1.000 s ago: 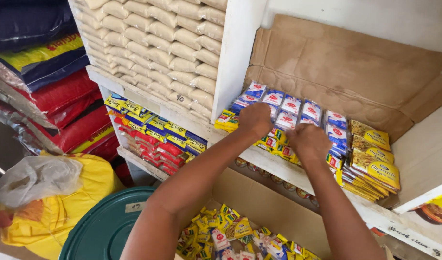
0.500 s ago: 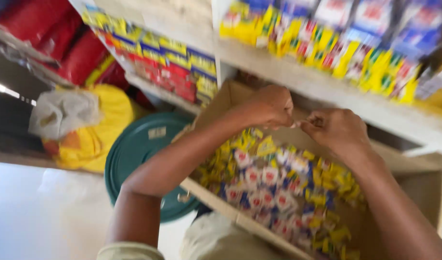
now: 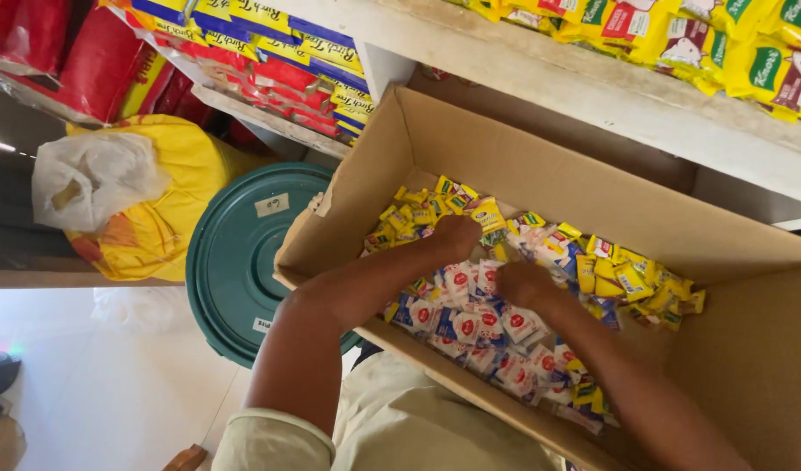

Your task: The recorder is stocking and organizing small seasoning or bouillon packets from a box onto retail grocery shelves.

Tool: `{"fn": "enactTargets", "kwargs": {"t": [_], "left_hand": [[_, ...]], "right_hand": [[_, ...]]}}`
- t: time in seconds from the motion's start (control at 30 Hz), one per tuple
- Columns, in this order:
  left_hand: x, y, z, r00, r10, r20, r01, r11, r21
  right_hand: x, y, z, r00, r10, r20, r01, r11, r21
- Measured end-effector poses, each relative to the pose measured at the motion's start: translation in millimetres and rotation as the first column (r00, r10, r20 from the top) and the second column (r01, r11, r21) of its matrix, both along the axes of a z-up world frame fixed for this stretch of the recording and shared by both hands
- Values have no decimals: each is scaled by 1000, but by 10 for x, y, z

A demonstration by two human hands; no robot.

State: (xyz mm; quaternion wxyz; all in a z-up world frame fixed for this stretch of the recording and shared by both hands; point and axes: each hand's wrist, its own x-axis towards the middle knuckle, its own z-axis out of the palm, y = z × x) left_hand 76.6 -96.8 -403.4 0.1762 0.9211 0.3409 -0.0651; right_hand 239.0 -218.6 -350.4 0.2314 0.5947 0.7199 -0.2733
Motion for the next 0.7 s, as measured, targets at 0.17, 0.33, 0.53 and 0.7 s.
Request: {"fn": "enactTargets", "kwargs": {"t": [0.17,0.33,0.53,0.7], "left_hand": [[76,149,-19,999,2,-33,0,997,81],[498,80,180,999,50,19,-49,999,-18],[1120,-165,593,946,245,211,-138,897,-420],[1495,-255,811,961,263,89,-234,938,-256]], "right_hand": [[-166,-53,124,990,-141,12,142,990,-28],[-140,-131,-132,982,-180,-63,181,983,16],[-143,-64,-184,989,-92,-119,96,995,26],[-38,-4,-370,952,40,-302,24,979,203]]}}
